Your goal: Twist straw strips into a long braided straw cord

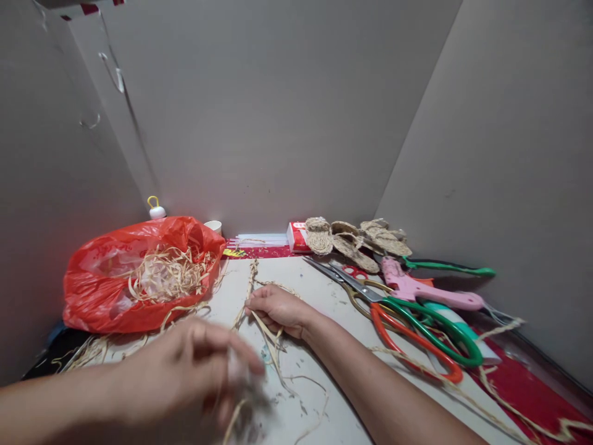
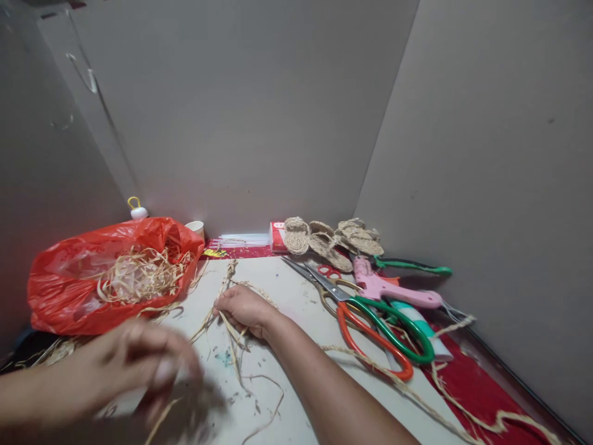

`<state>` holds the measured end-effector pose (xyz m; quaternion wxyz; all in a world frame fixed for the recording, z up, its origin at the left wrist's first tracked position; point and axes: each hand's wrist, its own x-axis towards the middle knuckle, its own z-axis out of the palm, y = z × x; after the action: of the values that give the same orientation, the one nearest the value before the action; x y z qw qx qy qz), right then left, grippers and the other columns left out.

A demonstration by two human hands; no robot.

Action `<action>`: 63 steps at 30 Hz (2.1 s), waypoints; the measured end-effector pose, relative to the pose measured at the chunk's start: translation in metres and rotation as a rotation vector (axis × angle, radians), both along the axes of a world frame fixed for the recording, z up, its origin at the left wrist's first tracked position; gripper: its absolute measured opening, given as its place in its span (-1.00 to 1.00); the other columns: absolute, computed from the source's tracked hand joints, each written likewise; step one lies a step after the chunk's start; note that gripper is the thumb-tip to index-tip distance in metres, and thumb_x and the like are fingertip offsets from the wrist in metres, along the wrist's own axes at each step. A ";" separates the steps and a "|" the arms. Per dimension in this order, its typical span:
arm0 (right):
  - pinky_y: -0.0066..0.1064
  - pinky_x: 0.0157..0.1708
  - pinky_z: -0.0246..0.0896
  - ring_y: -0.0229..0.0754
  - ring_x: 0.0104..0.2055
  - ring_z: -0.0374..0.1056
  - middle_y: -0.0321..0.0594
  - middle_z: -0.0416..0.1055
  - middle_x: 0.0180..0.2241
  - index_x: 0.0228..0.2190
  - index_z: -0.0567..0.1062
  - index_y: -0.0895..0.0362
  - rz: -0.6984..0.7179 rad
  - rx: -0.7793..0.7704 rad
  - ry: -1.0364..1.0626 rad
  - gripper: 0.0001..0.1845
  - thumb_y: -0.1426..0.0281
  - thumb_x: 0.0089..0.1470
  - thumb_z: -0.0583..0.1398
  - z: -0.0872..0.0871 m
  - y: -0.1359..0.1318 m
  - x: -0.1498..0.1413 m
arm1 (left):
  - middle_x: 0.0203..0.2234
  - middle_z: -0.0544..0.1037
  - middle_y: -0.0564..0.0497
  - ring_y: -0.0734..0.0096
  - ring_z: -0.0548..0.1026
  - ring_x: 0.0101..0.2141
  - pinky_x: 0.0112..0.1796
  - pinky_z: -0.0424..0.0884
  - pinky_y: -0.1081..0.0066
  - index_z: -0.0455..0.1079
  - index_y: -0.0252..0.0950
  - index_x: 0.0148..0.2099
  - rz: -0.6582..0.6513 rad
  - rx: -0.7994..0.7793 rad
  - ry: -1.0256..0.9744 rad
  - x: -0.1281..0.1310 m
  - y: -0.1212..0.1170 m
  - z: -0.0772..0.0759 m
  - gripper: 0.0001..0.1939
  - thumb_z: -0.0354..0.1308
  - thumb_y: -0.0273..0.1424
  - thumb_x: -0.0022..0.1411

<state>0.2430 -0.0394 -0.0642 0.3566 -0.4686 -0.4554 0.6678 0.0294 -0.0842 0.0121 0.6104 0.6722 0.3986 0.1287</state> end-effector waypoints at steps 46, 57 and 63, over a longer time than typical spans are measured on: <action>-0.51 -0.74 -0.39 -0.44 -0.74 -0.24 -0.54 -0.03 -0.80 -0.55 0.41 0.19 0.079 0.049 -0.233 -0.70 0.19 -0.11 0.24 0.005 -0.006 0.012 | -0.81 -0.03 0.29 0.71 -0.14 -0.77 -0.72 -0.28 0.53 0.35 -0.33 -0.43 -0.165 -0.443 -0.192 0.050 0.105 -0.073 -0.65 0.33 -0.18 -0.14; -0.52 -0.75 -0.41 -0.45 -0.73 -0.29 -0.54 -0.06 -0.77 -0.53 0.42 0.21 0.080 0.024 -0.176 -0.61 0.10 -0.02 0.17 0.004 -0.007 0.015 | -0.80 0.03 0.28 0.70 -0.13 -0.75 -0.71 -0.26 0.54 0.28 -0.29 -0.44 -0.120 -0.433 -0.236 0.049 0.104 -0.073 -0.67 0.33 -0.22 -0.13; -0.52 -0.76 -0.41 -0.46 -0.74 -0.28 -0.53 -0.06 -0.78 -0.67 0.22 0.12 0.068 0.010 -0.182 -0.56 0.09 -0.01 0.17 0.003 -0.005 0.014 | -0.80 0.09 0.26 0.70 -0.12 -0.75 -0.71 -0.25 0.53 0.27 -0.28 -0.43 -0.114 -0.422 -0.236 0.049 0.105 -0.074 -0.65 0.34 -0.21 -0.14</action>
<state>0.2573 -0.0447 -0.0609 0.2933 -0.5097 -0.5047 0.6320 0.0788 0.0204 -0.0624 0.7860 0.5316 0.3038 0.0856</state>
